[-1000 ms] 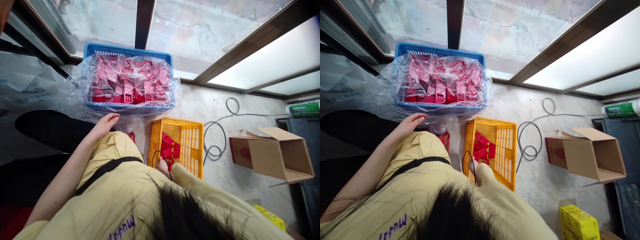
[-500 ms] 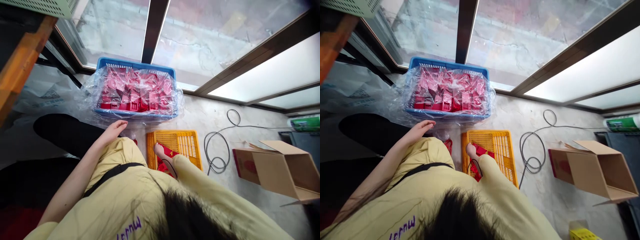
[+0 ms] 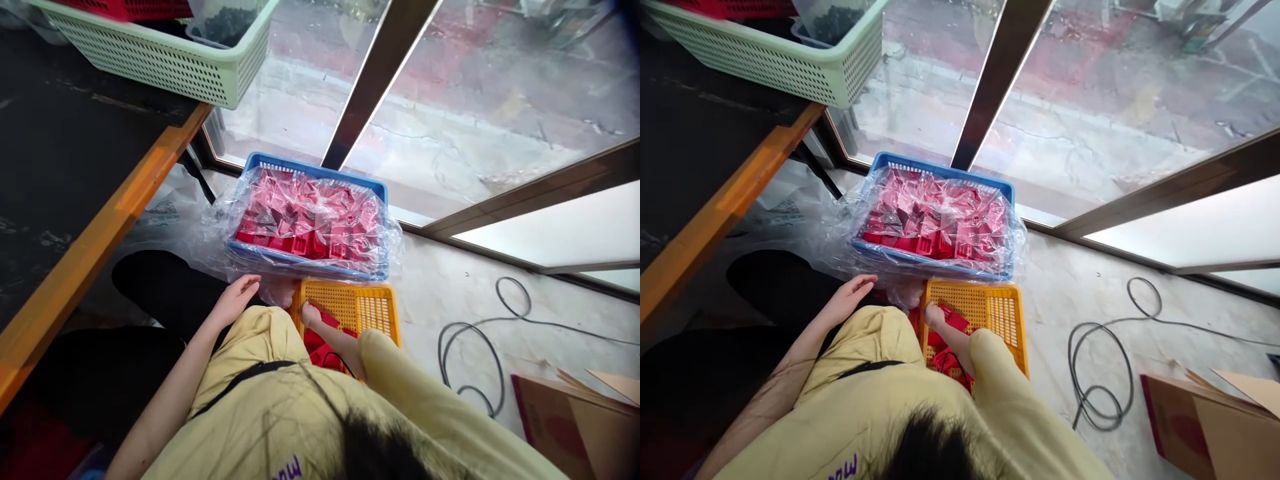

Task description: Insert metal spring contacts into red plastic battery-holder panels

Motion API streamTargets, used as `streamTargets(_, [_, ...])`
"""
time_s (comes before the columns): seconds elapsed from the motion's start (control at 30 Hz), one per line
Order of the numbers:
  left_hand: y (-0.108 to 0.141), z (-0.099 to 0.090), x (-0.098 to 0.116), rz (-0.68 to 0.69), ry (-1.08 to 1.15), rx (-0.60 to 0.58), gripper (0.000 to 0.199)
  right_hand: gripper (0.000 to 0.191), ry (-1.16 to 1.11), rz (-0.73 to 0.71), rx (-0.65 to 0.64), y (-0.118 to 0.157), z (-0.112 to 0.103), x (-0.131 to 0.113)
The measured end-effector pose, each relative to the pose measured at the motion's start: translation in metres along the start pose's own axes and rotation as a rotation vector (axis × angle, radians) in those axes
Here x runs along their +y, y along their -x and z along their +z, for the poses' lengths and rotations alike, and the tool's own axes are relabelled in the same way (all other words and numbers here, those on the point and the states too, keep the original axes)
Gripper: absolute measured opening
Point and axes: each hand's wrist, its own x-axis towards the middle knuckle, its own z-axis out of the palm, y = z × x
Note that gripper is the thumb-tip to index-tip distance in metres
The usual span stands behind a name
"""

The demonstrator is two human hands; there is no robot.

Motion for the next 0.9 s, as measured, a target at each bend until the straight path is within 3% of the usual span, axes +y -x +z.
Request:
streamTargets(0.1, [-0.001,-0.005,-0.007,-0.019,0.023,0.038,0.044,0.03,0.015,0.007,-0.036,-0.011,-0.018,-0.004])
streamTargets(0.23, [-0.002,-0.013,-0.016,-0.059,0.063,0.077,0.044,0.03,-0.016,-0.131,-0.012,-0.039,-0.061,-0.026])
streamTargets(0.33, [-0.002,-0.018,-0.022,-0.087,0.097,0.111,0.047,0.033,-0.044,-0.292,0.087,-0.077,-0.089,-0.072])
streamTargets(0.47, [0.001,-0.023,-0.026,-0.119,0.142,0.16,0.048,0.032,0.003,-0.485,0.187,-0.132,-0.103,-0.144])
streamTargets(0.53, [0.004,-0.025,-0.028,-0.133,0.166,0.19,0.048,0.032,0.056,-0.551,0.233,-0.155,-0.112,-0.166])
streamTargets(0.6, [0.006,-0.027,-0.031,-0.151,0.19,0.218,0.049,0.035,0.117,-0.567,0.315,-0.171,-0.131,-0.175])
streamTargets(0.77, [0.011,-0.035,-0.041,-0.197,0.248,0.275,0.053,0.046,0.26,-0.474,0.587,-0.196,-0.198,-0.17])
streamTargets(0.83, [0.012,-0.037,-0.044,-0.212,0.266,0.29,0.053,0.048,0.341,-0.493,0.599,-0.199,-0.206,-0.171])
streamTargets(0.9, [0.013,-0.038,-0.046,-0.23,0.28,0.299,0.052,0.044,0.459,-0.577,0.491,-0.201,-0.197,-0.173])
